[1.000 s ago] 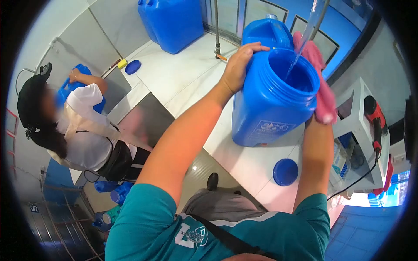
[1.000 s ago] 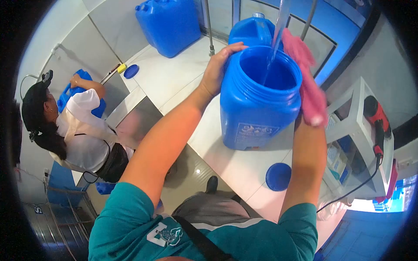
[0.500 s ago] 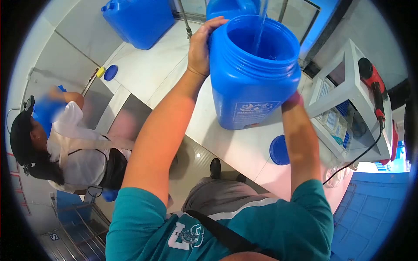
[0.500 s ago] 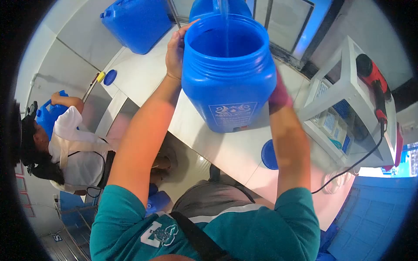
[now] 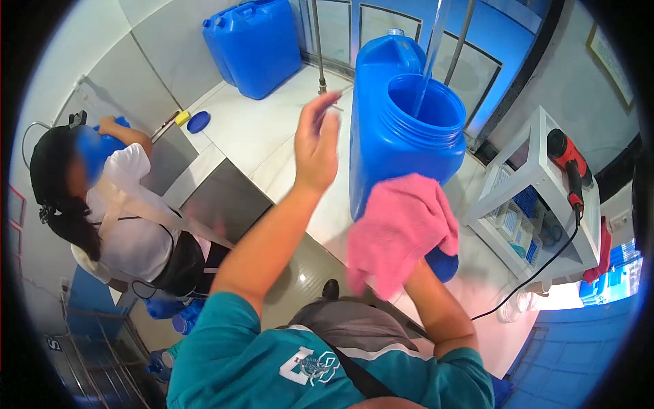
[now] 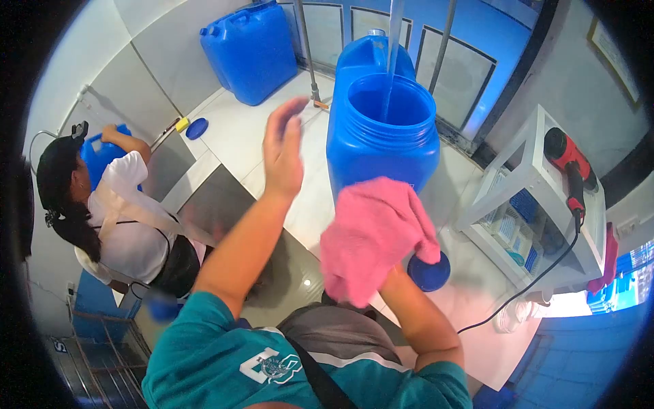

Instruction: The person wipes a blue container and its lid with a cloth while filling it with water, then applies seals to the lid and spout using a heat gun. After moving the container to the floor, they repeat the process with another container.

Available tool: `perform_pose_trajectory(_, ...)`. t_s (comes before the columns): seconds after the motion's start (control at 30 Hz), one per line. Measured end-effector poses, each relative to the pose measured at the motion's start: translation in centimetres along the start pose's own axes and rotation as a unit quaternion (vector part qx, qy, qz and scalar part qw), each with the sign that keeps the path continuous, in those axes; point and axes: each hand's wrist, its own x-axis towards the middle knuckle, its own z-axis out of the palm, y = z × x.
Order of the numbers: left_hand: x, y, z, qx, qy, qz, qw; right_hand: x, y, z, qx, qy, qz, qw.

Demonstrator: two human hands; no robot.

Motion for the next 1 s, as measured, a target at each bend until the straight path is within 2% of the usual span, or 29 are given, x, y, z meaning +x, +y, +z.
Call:
perform_pose_trajectory(0.07,-4.0,2.9,-1.4,0.054,0.017,0.052,0.997,3.0,-1.7,0.5,-0.095,0.019,-0.07,0.993)
perform_pose_trajectory(0.13,-8.2,3.8,-2.7,0.09,0.039,0.194,0.976,5.5,-3.6,1.1,-0.215,0.038,-0.13,0.967)
perform_pose_trajectory(0.2,-12.1,4.1,-2.8,0.116,-0.01,0.324,0.939,7.2,-5.3,1.5,-0.309,0.038,-0.149,0.939)
perform_pose_trajectory(0.23,-13.7,4.4,-2.4,0.117,-0.011,0.326,0.938,7.9,-6.2,1.6,-0.346,0.031,-0.153,0.925)
perform_pose_trajectory(0.3,-16.0,4.3,-0.8,0.146,-0.047,0.125,0.98,8.9,-7.9,1.5,-0.405,0.004,-0.158,0.901)
perform_pose_trajectory(0.4,-12.7,0.2,-0.2,-0.031,-0.057,-0.025,0.998,7.7,-10.2,-0.6,-0.396,-0.034,-0.201,0.895)
perform_pose_trajectory(0.43,-11.5,-0.6,-0.5,-0.03,-0.053,-0.025,0.998,7.0,-10.8,-1.4,-0.369,-0.042,-0.229,0.9)
perform_pose_trajectory(0.47,-10.3,-1.4,-0.9,0.023,-0.174,-0.02,0.984,6.1,-10.4,-1.7,-0.37,-0.045,-0.231,0.899)
perform_pose_trajectory(0.5,-9.5,-1.8,-0.9,0.05,-0.232,-0.02,0.971,4.8,-9.8,-1.8,-0.231,-0.057,-0.167,0.957)
perform_pose_trajectory(0.53,-8.6,-2.0,-0.9,0.075,-0.289,-0.017,0.954,3.4,-9.3,-2.1,-0.085,-0.068,-0.096,0.989)
perform_pose_trajectory(0.57,-7.9,-2.2,-0.6,0.131,-0.286,0.079,0.946,2.0,-9.2,-3.0,-0.138,-0.101,-0.106,0.98)
perform_pose_trajectory(0.6,-7.5,-1.7,-0.2,0.158,-0.286,0.126,0.937,0.6,-9.0,-4.1,-0.189,-0.133,-0.116,0.966)
perform_pose_trajectory(0.63,-7.2,-1.1,0.2,0.184,-0.283,0.172,0.926,-0.6,-8.7,-5.2,-0.106,-0.162,-0.058,0.979)
perform_pose_trajectory(0.7,-6.5,1.6,1.0,0.16,-0.239,0.126,0.949,-2.8,-8.2,-6.8,-0.02,-0.187,0.002,0.982)
perform_pose_trajectory(0.73,-5.7,2.2,1.3,0.161,-0.239,0.124,0.949,-3.7,-8.1,-7.4,0.156,-0.168,0.043,0.972)
perform_pose_trajectory(0.77,-4.7,2.5,1.6,0.164,-0.232,0.13,0.95,-4.4,-7.6,-8.2,0.326,-0.143,0.084,0.931)
perform_pose_trajectory(0.87,-0.3,-0.6,1.5,0.158,-0.229,0.117,0.953,-6.3,-3.5,-12.7,0.335,-0.176,0.04,0.925)
perform_pose_trajectory(0.9,1.7,-3.8,1.0,0.207,-0.243,0.196,0.927,-6.5,-2.7,-12.8,0.24,-0.075,0.005,0.968)
perform_pose_trajectory(0.93,2.9,-4.7,1.7,0.124,-0.248,0.119,0.953,-6.5,-2.3,-12.7,0.24,-0.067,0.012,0.968)
perform_pose_trajectory(0.97,4.2,-5.5,2.4,0.036,-0.239,0.043,0.969,-6.0,-1.9,-12.6,0.182,0.042,0.021,0.982)
perform_pose_trajectory(1.0,4.5,-5.3,3.3,-0.072,-0.238,-0.077,0.966,-5.2,-1.6,-12.6,0.121,0.148,0.029,0.981)
